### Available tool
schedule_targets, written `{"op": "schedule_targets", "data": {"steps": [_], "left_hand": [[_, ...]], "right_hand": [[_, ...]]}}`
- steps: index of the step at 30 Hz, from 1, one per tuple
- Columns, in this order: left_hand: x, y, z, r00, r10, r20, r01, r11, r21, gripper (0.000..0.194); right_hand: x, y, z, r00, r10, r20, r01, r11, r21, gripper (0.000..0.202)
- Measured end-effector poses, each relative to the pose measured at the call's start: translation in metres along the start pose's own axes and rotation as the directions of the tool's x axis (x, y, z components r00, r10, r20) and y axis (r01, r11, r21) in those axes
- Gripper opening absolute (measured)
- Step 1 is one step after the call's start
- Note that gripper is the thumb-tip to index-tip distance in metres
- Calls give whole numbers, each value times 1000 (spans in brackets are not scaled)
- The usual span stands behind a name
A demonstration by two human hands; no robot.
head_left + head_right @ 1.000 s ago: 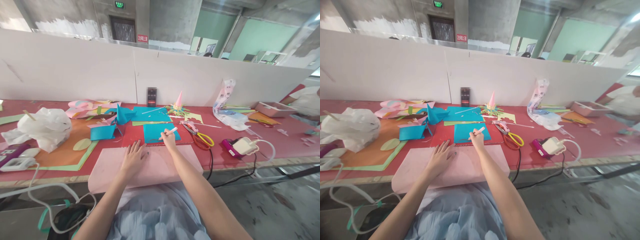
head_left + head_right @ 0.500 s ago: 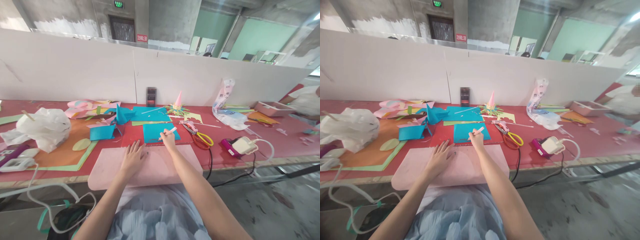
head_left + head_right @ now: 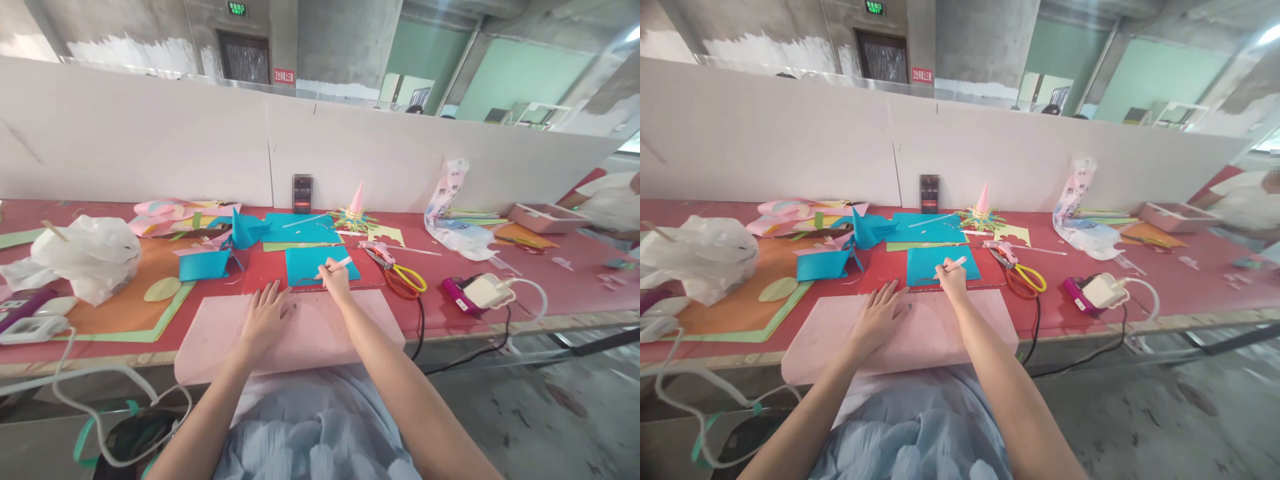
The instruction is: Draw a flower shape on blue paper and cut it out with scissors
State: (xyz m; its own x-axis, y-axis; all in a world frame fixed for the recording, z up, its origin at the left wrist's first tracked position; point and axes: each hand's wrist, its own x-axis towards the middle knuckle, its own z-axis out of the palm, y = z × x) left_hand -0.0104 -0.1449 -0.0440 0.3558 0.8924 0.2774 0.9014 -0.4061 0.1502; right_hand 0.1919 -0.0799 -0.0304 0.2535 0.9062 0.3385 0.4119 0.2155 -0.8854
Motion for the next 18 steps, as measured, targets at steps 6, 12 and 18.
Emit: {"op": "schedule_targets", "data": {"steps": [6,12,18], "left_hand": [[0,0,0,1000,-3,0,3,1000,3,49],[0,-1,0,1000,0,-4,0,1000,8,48],[0,-1,1,1000,1,-8,-1,1000,8,48]], "right_hand": [[-1,-3,0,997,42,-70,-40,999,27,25],[-4,-8,0,1000,31,-2,-31,998,61,24],[-1,2,3,999,-30,-26,29,998,-54,23]]}}
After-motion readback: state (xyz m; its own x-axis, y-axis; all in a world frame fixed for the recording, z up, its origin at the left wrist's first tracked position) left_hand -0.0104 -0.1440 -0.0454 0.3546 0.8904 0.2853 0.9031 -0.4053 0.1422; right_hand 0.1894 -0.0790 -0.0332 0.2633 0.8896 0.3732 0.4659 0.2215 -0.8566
